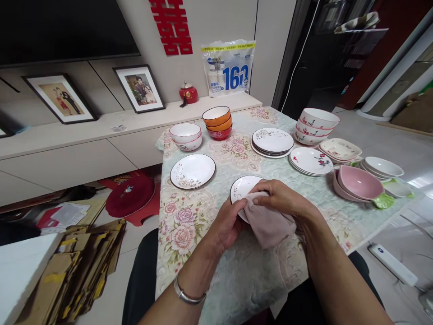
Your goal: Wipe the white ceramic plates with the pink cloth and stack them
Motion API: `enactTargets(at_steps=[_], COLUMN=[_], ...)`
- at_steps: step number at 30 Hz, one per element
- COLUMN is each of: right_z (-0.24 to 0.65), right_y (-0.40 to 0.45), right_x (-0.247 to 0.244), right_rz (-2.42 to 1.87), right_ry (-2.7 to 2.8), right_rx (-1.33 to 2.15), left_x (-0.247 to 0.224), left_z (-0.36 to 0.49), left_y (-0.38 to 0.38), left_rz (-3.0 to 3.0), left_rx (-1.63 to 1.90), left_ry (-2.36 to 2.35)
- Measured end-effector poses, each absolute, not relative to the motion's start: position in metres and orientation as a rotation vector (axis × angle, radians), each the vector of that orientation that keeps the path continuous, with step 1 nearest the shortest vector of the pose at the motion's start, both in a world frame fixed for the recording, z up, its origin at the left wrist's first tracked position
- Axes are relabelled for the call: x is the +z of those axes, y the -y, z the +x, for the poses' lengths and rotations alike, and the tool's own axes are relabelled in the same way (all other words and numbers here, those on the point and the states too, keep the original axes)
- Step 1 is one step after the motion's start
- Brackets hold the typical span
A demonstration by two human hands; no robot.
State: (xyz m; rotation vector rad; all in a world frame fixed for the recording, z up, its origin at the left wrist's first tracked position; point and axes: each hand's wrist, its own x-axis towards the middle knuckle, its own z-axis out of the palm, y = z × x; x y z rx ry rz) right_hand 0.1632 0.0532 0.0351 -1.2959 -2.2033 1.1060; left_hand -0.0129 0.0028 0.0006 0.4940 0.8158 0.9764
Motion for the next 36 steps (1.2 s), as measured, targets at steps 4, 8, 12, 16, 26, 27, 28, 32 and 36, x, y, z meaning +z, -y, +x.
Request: enactTargets(at_steps=[4, 8, 12, 16, 26, 27, 28, 32, 36], right_z=[0.159, 0.153, 0.155, 0.158, 0.146, 0.147, 0.147, 0.148, 0.148], right_y=[-0.053, -0.054, -0.054, -0.051, -0.056, -0.057, -0.057, -0.055, -0.053], right_x=[0.033, 0.029, 0.031, 0.037, 0.022, 0.022, 0.022, 0.024, 0.023], right_rz=[-1.236, -1.263, -1.348, -1.294, -1.336, -1.351, -1.363, -1.340, -1.246], right_ry=[2.209, 2.179, 2.171, 2.218, 2.110, 2.106, 2.106, 2.128, 2.187], right_rx=[1.121, 1.025, 0.987, 1.092, 0.940, 0.930, 0.924, 0.907, 0.970], left_x=[0.001, 0.002, 0.003, 0.004, 0.003, 0.002, 0.001, 0.001, 0.002], left_z=[-0.013, -0.012, -0.011, -0.010, -0.010, -0.010, -0.010, -0.010, -0.011], left_y=[-0.001, -0.001, -0.002, -0.002, -0.001, -0.002, -0.002, -0.002, -0.001], left_rz=[0.507, 0.500, 0.487, 0.500, 0.462, 0.463, 0.464, 0.473, 0.504], left_rx=[0.981, 0.987, 0.996, 1.003, 1.015, 1.011, 1.010, 1.014, 0.996], left_ry=[-0.824, -0.834, -0.842, -0.848, -0.840, -0.837, -0.835, -0.842, -0.851])
